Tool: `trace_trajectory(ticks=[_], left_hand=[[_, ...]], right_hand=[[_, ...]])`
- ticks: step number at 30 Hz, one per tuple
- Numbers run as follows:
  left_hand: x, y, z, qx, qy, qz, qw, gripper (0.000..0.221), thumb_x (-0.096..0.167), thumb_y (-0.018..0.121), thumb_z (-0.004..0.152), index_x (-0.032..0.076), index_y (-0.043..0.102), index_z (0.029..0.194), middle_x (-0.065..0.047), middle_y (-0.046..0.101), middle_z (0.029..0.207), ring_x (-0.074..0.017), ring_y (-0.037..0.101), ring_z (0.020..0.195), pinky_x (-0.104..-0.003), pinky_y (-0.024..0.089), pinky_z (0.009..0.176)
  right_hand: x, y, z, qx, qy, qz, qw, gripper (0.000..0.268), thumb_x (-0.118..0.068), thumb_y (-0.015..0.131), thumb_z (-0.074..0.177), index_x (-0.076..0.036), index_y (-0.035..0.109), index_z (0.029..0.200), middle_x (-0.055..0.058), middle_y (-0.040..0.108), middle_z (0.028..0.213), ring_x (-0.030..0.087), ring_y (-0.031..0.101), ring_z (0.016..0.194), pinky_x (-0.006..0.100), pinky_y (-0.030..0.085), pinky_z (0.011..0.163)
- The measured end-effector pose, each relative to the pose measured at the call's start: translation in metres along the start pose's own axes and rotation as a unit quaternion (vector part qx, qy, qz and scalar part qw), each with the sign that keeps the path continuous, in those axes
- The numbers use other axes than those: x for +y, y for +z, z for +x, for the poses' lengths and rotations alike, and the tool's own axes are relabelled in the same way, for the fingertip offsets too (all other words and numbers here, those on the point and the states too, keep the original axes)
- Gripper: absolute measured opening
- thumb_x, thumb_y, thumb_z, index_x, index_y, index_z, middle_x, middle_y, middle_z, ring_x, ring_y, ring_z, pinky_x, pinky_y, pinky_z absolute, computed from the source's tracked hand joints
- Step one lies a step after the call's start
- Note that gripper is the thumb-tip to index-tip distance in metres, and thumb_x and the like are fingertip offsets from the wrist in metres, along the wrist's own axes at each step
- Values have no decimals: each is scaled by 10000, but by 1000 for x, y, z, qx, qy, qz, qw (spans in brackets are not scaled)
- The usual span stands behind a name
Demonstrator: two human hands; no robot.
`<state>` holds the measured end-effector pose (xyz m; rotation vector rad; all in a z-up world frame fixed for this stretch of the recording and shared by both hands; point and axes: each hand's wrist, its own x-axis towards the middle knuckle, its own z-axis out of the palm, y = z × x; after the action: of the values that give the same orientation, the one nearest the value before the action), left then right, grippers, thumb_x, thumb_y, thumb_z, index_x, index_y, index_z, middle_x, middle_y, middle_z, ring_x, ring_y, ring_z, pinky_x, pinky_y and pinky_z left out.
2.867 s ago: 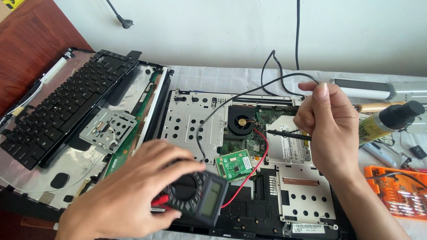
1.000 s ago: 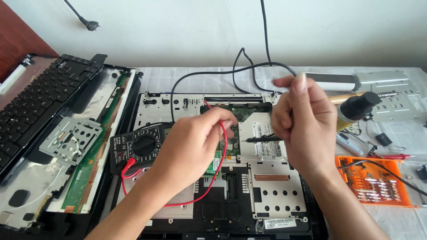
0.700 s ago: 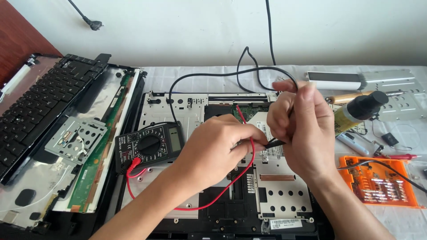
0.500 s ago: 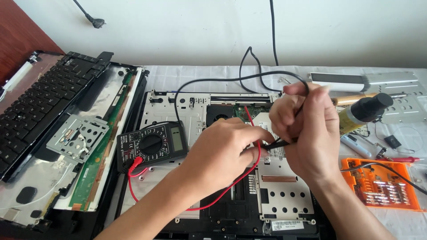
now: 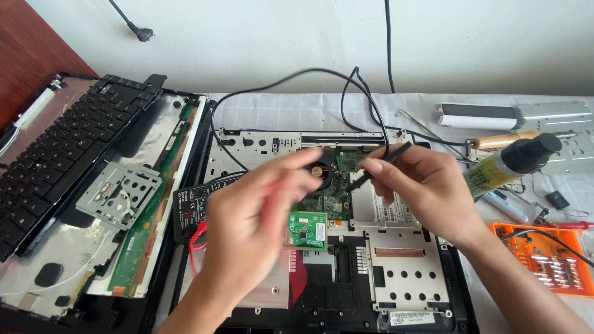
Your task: Using a digital multimeter to test components on a disassembled laptop motherboard and a daughterboard.
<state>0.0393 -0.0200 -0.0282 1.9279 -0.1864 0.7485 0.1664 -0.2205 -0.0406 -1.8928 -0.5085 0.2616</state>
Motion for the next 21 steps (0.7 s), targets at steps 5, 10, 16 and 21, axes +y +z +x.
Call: trace_trajectory(ticks=[5,10,16,21], left_hand=[[-2,-17,-30,65,-205,-134,967,537,401,380,1049,-3,711,1175,-130,747,799,-183,673,668,-282,561,637],[-15,-18,-51,54,-276,-91,956,638,492,374,1007,27,784,1161,-121,824,813,-177,692,690,-292,561,620],[-11,-11,-54,150,-371,-16,917,679,526,396,959,45,874,995,-142,871,754,-208,729,630,-312,572,549],[-12,-12,-48,113,-303,-35,946,343,243,538,979,35,810,1001,-110,831,760,-154,709,590,-251,525,532]], right_hand=[[23,3,2,-3,106,-9,994,221,-225,653,1001,-31,757,1014,77,672,668,128,605,580,254,486,548],[26,1,-3,8,97,-13,995,149,-160,712,959,-21,759,980,40,713,811,112,585,664,249,461,615],[39,3,-4,6,62,-176,982,234,-267,752,911,-65,808,807,-44,719,714,54,479,493,261,371,474],[49,3,-10,14,-96,-250,963,140,-238,726,922,-109,705,871,-82,729,784,69,524,512,259,462,580]])
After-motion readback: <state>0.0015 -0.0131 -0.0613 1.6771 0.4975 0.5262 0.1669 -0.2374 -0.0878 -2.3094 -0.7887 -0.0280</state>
